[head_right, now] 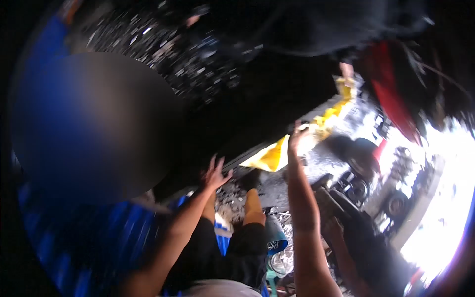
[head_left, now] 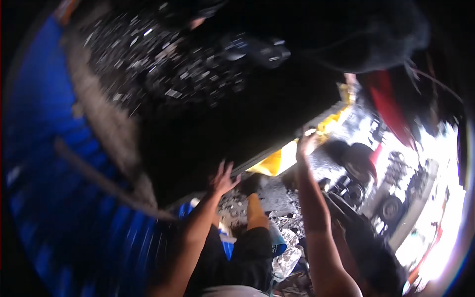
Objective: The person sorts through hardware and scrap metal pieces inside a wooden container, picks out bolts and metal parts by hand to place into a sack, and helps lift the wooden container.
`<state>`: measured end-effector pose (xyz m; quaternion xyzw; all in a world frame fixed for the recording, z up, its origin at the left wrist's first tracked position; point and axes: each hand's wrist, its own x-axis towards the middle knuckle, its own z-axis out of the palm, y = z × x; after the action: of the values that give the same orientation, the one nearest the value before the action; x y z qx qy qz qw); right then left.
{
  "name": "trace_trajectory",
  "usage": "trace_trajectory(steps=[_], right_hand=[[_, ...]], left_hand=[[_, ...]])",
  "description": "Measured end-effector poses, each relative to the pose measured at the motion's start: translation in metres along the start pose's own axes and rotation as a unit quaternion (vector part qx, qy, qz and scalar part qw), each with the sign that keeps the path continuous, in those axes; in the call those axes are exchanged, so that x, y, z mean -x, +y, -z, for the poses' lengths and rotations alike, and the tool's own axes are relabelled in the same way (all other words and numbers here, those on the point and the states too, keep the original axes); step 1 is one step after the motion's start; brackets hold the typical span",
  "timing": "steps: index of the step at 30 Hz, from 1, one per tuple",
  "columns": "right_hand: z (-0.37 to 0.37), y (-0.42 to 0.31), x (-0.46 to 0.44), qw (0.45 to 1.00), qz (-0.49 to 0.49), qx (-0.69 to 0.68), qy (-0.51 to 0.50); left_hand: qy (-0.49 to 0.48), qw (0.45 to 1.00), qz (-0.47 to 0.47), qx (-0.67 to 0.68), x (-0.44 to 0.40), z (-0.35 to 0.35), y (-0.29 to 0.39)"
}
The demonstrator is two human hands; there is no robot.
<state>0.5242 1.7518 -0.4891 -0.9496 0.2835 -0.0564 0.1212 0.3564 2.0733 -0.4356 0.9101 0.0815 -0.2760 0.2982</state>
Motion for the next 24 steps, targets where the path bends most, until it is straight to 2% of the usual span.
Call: trace_trajectory(steps=[2,4,7,8,9,10,11,12,13,14,15,17,18,19,21,22,23,24], right_hand=[[-0.029,-0.014,0.009,0.994,-0.086,-0.009,-0.069],[-0.042,-0.039,0.001,0.985,-0.153,-0.009,-0.075],[-0.019,-0.067,0.000,0.984,-0.168,-0.038,-0.036],[-0.011,-0.076,0.001,0.990,-0.135,-0.026,-0.026],[-0.003,-0.081,0.008,0.994,-0.103,-0.013,-0.021],[-0.003,-0.079,0.019,0.997,-0.073,0.004,-0.020],[-0.029,-0.047,0.008,0.998,-0.051,0.043,-0.001],[-0.034,-0.040,0.005,0.998,-0.047,0.038,-0.008],[-0.039,-0.035,0.003,0.998,-0.044,0.033,-0.015],[-0.042,-0.030,-0.002,0.998,-0.045,0.041,-0.015],[-0.042,-0.033,-0.001,0.996,-0.047,0.071,-0.026],[-0.038,-0.042,-0.002,0.984,-0.033,0.162,-0.065],[-0.040,-0.044,-0.002,0.950,0.046,0.286,-0.113],[-0.041,-0.044,-0.006,0.893,0.125,0.403,-0.155],[-0.038,-0.037,-0.011,0.711,0.269,0.609,-0.226],[-0.043,-0.008,-0.017,0.517,0.319,0.772,-0.186],[-0.049,0.023,-0.023,0.085,0.386,0.917,-0.050],[-0.055,0.054,-0.029,-0.164,0.411,0.897,0.024]], left_hand=[[-0.036,0.999,0.021,0.033,0.001,0.004,-0.003],[0.029,0.999,-0.030,-0.014,-0.001,-0.011,-0.016],[0.087,0.993,-0.076,0.020,0.000,0.002,-0.017],[0.114,0.988,-0.099,0.036,-0.006,0.014,-0.018],[0.150,0.988,-0.038,0.004,-0.015,0.028,-0.013],[-0.039,0.972,0.116,0.203,-0.042,0.052,-0.014],[0.116,0.957,0.106,0.245,-0.069,-0.003,-0.046],[0.189,0.977,0.051,0.088,-0.106,-0.005,-0.073],[0.253,0.965,-0.008,-0.072,-0.139,-0.001,-0.096],[0.283,0.920,0.173,0.207,-0.150,0.040,-0.091],[0.297,0.931,0.165,0.130,-0.184,0.024,-0.129],[0.269,0.945,0.153,0.108,-0.229,0.036,-0.184],[0.240,0.937,0.215,0.132,-0.246,0.047,-0.204],[0.284,0.909,0.279,0.125,-0.267,0.046,-0.228],[0.377,0.900,0.216,0.037,-0.309,0.011,-0.295],[0.398,0.888,0.231,0.013,-0.314,0.002,-0.297],[0.421,0.873,0.245,-0.010,-0.317,-0.001,-0.293],[0.449,0.855,0.258,-0.032,-0.324,0.004,-0.289]])
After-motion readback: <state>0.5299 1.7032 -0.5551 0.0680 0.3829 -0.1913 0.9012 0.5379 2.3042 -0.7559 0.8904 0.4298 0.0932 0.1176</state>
